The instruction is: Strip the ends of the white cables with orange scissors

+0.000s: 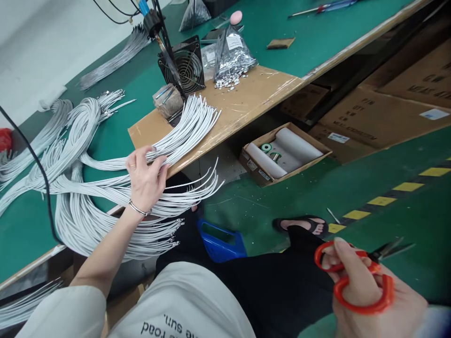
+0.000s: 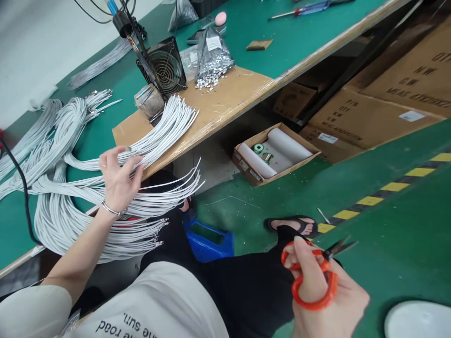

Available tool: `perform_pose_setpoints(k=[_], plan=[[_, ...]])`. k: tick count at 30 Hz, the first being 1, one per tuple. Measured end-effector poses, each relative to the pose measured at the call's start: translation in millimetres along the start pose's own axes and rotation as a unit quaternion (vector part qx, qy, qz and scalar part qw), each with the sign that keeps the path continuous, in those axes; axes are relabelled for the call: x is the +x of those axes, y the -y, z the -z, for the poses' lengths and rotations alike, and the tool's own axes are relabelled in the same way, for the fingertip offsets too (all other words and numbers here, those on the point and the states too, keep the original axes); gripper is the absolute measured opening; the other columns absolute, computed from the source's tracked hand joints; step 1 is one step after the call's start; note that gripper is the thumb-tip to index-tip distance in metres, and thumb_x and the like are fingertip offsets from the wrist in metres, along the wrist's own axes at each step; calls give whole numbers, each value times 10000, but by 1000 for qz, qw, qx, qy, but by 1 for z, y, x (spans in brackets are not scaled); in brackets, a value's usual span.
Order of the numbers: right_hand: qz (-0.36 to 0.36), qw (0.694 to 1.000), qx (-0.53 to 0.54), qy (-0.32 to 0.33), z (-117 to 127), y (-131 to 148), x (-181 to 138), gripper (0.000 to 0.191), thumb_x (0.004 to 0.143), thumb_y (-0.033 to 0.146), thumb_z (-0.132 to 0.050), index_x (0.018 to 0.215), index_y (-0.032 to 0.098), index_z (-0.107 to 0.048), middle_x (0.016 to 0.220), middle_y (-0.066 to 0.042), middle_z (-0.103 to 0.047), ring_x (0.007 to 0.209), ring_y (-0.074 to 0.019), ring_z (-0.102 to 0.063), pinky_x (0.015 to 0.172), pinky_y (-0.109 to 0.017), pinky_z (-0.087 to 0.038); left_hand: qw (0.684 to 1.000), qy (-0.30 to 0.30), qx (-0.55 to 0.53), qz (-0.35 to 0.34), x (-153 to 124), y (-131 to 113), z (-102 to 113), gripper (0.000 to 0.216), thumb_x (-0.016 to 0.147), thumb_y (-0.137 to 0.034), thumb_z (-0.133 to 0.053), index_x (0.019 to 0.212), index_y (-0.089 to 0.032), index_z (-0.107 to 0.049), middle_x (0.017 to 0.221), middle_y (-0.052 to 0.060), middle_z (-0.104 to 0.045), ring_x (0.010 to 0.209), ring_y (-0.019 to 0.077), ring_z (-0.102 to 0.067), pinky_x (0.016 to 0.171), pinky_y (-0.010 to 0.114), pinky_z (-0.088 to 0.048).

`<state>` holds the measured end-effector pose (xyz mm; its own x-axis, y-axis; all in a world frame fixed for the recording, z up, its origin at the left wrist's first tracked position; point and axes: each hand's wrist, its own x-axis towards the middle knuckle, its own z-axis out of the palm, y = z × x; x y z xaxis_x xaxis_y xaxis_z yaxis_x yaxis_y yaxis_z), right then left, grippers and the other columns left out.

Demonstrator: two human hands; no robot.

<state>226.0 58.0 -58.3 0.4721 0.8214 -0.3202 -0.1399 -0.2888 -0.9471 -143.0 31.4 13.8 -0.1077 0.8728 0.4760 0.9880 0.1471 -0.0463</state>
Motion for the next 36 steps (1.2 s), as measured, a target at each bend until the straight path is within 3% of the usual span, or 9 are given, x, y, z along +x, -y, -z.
perform_pose_setpoints(k=[5, 12, 15, 20, 22, 26, 29, 33, 36], plan=[[10, 1000, -9, 12, 2, 1, 0, 567, 358, 625, -1036, 404, 237, -624, 546, -72, -514, 548, -190, -533, 493, -412, -388, 999, 48, -4, 15, -8, 14, 18, 516, 940, -311, -706, 1388, -115, -543, 1296, 244, -564, 1230, 401, -586, 1028, 529, -524], [-3, 1000, -5, 1, -2, -3, -3, 576, 364, 528, -1048, 399, 213, -567, 513, -49, -528, 551, -190, -534, 484, -381, -390, 985, 152, -3, -76, -4, 45, 21, 171, 1032, -309, -523, 943, -195, -613, 938, 125, -632, 889, 315, -610, 829, 452, -553], [-2, 1000, 0, -3, 0, -4, -3, 525, 412, 451, -1034, 429, 184, -582, 529, -40, -565, 548, -156, -542, 479, -325, -388, 988, 113, -25, -98, -4, 50, 18, 209, 1056, -298, -488, 888, -220, -586, 918, 113, -654, 875, 288, -600, 844, 435, -531], [12, 1000, 13, 4, 4, -6, -2, 520, 493, 437, -1015, 452, 179, -566, 517, -8, -550, 566, -142, -543, 493, -279, -423, 995, -51, -76, -25, -11, 49, 25, 97, 1021, -282, -563, 958, -209, -571, 1068, 149, -682, 1003, 272, -642, 849, 402, -517], [6, 1000, 16, 7, 4, -8, -2, 543, 477, 458, -1023, 454, 180, -557, 517, -4, -549, 573, -139, -547, 492, -263, -428, 991, -49, -121, 9, -9, 48, 33, 117, 990, -301, -593, 919, -216, -555, 1021, 111, -683, 929, 236, -651, 771, 355, -499], [-12, 1000, 14, 24, 4, -11, -1, 554, 469, 463, -1028, 462, 178, -553, 518, 3, -541, 580, -133, -560, 505, -248, -449, 967, 158, -181, 80, 9, 42, 48, 263, 960, -458, -624, 872, -221, -551, 688, -30, -552, 595, 154, -470, 588, 298, -362], [-10, 999, 18, 38, 6, -13, -1, 500, 527, 418, -1012, 468, 179, -577, 533, -11, -550, 574, -144, -570, 504, -271, -452, 920, 305, -238, 58, 29, 31, 48, 417, 913, -577, -689, 772, -214, -540, 650, -38, -531, 569, 133, -458, 551, 276, -323], [-19, 999, 6, 48, 9, -11, -1, 427, 574, 333, -993, 461, 189, -607, 551, -44, -567, 584, -179, -584, 487, -316, -437, 818, 439, -351, 125, 59, 4, 32, 430, 850, -551, -810, 808, -215, -545, 534, -41, -587, 434, 121, -518, 451, 241, -331], [-13, 999, 5, 47, 11, -9, -2, 446, 563, 373, -999, 453, 192, -606, 542, -49, -558, 586, -191, -577, 476, -323, -426, 734, 463, -477, 139, 84, -23, 19, 433, 790, -461, -902, 771, -193, -561, 556, 6, -661, 475, 127, -605, 498, 240, -454]])
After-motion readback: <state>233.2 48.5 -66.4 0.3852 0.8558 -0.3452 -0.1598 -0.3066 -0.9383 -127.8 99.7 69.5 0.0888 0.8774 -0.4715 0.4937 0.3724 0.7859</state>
